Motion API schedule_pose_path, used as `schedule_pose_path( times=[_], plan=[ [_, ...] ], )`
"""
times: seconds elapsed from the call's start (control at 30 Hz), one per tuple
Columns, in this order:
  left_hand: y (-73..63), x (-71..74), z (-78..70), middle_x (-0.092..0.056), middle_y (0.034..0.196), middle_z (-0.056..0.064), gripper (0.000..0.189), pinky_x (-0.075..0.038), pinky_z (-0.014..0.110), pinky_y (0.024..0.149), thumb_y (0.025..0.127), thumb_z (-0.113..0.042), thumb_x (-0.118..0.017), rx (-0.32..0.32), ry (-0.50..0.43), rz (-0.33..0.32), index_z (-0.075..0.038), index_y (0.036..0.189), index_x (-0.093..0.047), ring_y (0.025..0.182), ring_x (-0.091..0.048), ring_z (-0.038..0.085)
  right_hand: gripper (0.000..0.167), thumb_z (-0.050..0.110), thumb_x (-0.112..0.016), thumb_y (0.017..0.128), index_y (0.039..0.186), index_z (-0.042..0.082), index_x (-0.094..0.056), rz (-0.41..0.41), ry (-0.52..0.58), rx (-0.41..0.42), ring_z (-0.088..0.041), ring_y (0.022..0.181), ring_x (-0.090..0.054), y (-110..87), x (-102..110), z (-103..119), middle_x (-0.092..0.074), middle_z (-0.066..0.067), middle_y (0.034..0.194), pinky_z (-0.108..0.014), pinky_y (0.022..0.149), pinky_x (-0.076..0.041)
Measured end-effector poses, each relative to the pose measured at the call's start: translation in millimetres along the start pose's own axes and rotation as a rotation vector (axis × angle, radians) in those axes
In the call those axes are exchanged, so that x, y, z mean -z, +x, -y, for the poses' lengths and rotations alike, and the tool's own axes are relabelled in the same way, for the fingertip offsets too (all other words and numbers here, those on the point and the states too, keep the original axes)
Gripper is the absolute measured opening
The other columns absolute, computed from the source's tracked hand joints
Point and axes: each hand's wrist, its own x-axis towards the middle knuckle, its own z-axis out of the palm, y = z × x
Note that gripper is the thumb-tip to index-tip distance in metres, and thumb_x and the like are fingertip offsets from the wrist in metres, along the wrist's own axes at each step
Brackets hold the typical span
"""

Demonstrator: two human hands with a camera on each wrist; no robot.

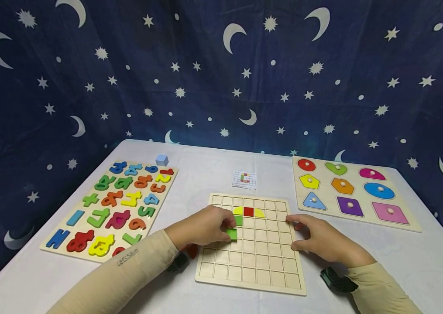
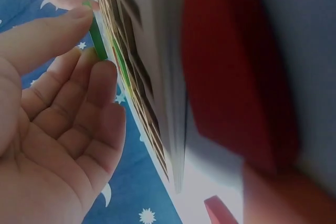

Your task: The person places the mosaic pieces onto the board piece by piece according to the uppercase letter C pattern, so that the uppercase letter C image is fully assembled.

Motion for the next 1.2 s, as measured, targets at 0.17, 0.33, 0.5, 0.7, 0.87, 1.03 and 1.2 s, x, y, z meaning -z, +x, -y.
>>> schedule_pose_path(
  times=[0.17, 0.33, 0.5, 0.7, 0.87, 1.03, 1.2],
  plan=[
    [3.4, -2.3, -1.4, -0.064, 0.086, -0.005, 0.021, -0.047, 0.024, 0.072, 0.081, -0.008, -0.084, -0.006, 0.025, -0.001, -0.010, 0.095, -0.069, 0.076, -0.053, 0.008, 0.068, 0.023, -0.084, 0.082, 0.140, 0.004, -0.054, 0.005, 0.004, -0.005, -0.033, 0.117, -0.056, 0.0, 1, 1, -0.060, -0.012, 0.128, -0.058, 0.102, -0.040],
    [8.0, -4.8, -2.5, -0.063, 0.084, -0.007, 0.021, -0.046, 0.022, 0.072, 0.081, -0.010, -0.084, 0.005, 0.039, 0.006, -0.011, 0.095, -0.070, 0.076, -0.052, 0.006, 0.068, 0.022, -0.084, 0.081, 0.140, 0.004, -0.054, 0.000, 0.001, -0.011, -0.032, 0.116, -0.056, 0.0, 1, 0, -0.060, -0.012, 0.128, -0.057, 0.102, -0.041],
    [12.2, -7.3, -3.3, -0.062, 0.084, -0.010, 0.021, -0.046, 0.021, 0.075, 0.081, -0.011, -0.084, 0.017, 0.063, 0.008, -0.012, 0.096, -0.070, 0.077, -0.053, 0.006, 0.069, 0.023, -0.084, 0.081, 0.139, 0.003, -0.054, 0.000, 0.001, 0.008, -0.032, 0.115, -0.056, -0.4, 1, -1, -0.060, -0.012, 0.128, -0.058, 0.101, -0.041],
    [15.6, -8.1, -4.6, -0.063, 0.088, -0.010, 0.020, -0.047, 0.022, 0.078, 0.082, -0.011, -0.084, 0.047, 0.069, 0.008, -0.013, 0.098, -0.071, 0.080, -0.054, 0.006, 0.068, 0.023, -0.084, 0.081, 0.139, 0.003, -0.054, 0.000, 0.005, 0.007, -0.032, 0.117, -0.056, -0.7, 0, 0, -0.060, -0.013, 0.129, -0.058, 0.103, -0.039],
    [16.5, -8.5, -4.5, -0.064, 0.088, -0.010, 0.020, -0.047, 0.022, 0.078, 0.082, -0.011, -0.084, 0.031, 0.085, 0.003, -0.013, 0.097, -0.071, 0.080, -0.054, 0.006, 0.068, 0.023, -0.084, 0.081, 0.140, 0.004, -0.054, 0.002, 0.003, -0.005, -0.033, 0.118, -0.055, -0.3, -1, 0, -0.060, -0.012, 0.129, -0.059, 0.103, -0.038],
    [17.4, -9.3, -3.6, -0.064, 0.087, -0.008, 0.020, -0.047, 0.023, 0.076, 0.082, -0.009, -0.084, 0.005, 0.093, -0.007, -0.011, 0.096, -0.070, 0.078, -0.053, 0.006, 0.069, 0.023, -0.084, 0.081, 0.140, 0.004, -0.054, 0.005, 0.000, -0.011, -0.033, 0.117, -0.055, 0.1, -1, 0, -0.060, -0.012, 0.128, -0.059, 0.103, -0.039],
    [17.8, -9.0, -4.2, -0.063, 0.086, -0.008, 0.019, -0.047, 0.022, 0.076, 0.082, -0.009, -0.083, 0.007, 0.090, -0.005, -0.011, 0.095, -0.070, 0.077, -0.053, 0.006, 0.069, 0.023, -0.084, 0.081, 0.140, 0.004, -0.054, 0.003, 0.002, -0.016, -0.033, 0.117, -0.055, -0.2, -1, 0, -0.060, -0.012, 0.128, -0.059, 0.103, -0.039]
  ],
)
